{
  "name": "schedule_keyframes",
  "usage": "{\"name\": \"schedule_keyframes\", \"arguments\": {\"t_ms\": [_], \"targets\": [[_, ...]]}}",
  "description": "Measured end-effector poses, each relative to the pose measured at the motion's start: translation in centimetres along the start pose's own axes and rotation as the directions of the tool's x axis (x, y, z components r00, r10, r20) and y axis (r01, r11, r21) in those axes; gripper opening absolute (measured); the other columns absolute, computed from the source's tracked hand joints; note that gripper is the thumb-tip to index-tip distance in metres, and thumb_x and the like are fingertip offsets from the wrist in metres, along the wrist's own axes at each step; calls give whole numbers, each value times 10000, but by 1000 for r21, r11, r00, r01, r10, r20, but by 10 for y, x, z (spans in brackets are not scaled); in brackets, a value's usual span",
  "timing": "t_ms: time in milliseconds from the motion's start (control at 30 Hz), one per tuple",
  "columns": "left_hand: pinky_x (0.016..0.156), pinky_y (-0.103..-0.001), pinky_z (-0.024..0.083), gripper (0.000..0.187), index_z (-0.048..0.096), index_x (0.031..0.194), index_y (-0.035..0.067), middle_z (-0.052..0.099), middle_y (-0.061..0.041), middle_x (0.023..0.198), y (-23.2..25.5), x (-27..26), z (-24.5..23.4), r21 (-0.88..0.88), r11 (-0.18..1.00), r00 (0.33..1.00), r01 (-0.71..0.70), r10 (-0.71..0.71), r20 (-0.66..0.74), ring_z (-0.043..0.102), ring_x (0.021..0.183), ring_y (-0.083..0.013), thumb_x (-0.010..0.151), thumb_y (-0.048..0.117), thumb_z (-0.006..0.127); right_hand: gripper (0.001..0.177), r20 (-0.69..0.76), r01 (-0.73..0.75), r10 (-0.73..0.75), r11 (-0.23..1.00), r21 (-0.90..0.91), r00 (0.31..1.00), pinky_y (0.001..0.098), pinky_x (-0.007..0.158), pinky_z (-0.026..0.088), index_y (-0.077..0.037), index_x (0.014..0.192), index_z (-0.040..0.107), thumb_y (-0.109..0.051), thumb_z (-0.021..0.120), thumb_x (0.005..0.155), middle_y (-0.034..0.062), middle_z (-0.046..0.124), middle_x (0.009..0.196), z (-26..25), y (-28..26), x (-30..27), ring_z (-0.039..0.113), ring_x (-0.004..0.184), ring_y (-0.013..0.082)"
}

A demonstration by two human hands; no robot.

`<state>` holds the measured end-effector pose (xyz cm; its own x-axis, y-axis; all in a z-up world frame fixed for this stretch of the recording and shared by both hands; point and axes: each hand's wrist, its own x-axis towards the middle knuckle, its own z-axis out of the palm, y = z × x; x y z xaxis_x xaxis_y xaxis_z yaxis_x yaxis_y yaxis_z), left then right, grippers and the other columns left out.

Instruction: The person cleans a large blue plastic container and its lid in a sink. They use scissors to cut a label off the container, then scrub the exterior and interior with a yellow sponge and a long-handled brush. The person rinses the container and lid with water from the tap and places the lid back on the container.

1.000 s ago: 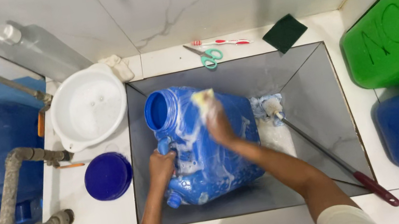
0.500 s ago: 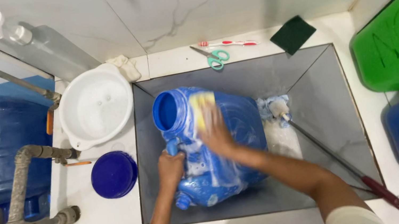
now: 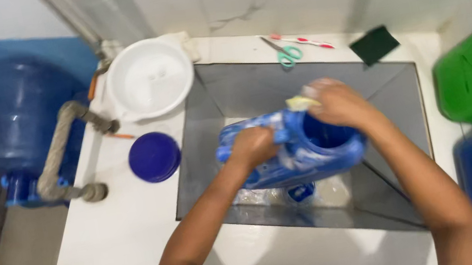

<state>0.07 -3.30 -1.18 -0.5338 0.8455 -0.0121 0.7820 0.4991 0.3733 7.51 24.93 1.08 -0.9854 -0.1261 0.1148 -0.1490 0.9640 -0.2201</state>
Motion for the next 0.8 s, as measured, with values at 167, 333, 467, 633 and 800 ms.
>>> {"name": "schedule_keyframes", "arguments": {"t_ms": [167, 333, 467, 633, 800], "targets": [[689, -516, 581, 194, 763, 890, 141, 759, -155, 874, 14, 7, -1, -8, 999, 999, -33, 33, -3, 734, 795, -373, 770, 280, 700, 523, -169, -146, 193, 955, 257, 966, 490, 1045, 456, 10, 1278, 617, -329, 698, 888, 269, 634, 1249, -29, 15, -76, 577, 1199, 444], [621, -533, 559, 419, 691, 1080, 14, 743, -179, 782, 2, -13, -11, -58, 976, 974, -208, 201, -101, 713, 733, -411, 771, 296, 710, 374, -228, -409, 412, 910, 62, 882, 520, 972, 488, -69, 1273, 644, -195, 716, 928, 217, 650, 1263, -34, -47, -83, 587, 1137, 446], [752, -507, 555, 489, 695, 946, -16, 719, -219, 914, -91, -16, -49, -55, 980, 771, -190, 114, -626, 688, 827, -408, 686, 393, 760, 414, -232, -466, 442, 883, -55, 866, 504, 956, 510, -76, 1265, 638, -164, 734, 871, 199, 639, 1211, -39, -81, -94, 604, 1116, 421], [972, -518, 447, 365, 740, 877, -21, 718, -226, 954, -296, -30, -131, 478, 589, 602, 651, -19, -798, 643, 988, -383, 924, 301, 574, 459, -286, -558, 523, 828, -55, 803, 495, 943, 508, -56, 1286, 628, -114, 722, 840, 188, 625, 1193, -31, -157, -114, 602, 1114, 402], [948, -509, 444, 336, 742, 977, 6, 702, -189, 1051, -389, -10, -145, 198, 484, 506, 852, -668, -546, 632, 1039, -358, 938, 288, 564, 488, -238, -630, 598, 771, -90, 766, 473, 932, 520, -27, 1205, 622, -95, 748, 739, 200, 603, 1137, -27, -212, -98, 597, 1087, 391]]}}
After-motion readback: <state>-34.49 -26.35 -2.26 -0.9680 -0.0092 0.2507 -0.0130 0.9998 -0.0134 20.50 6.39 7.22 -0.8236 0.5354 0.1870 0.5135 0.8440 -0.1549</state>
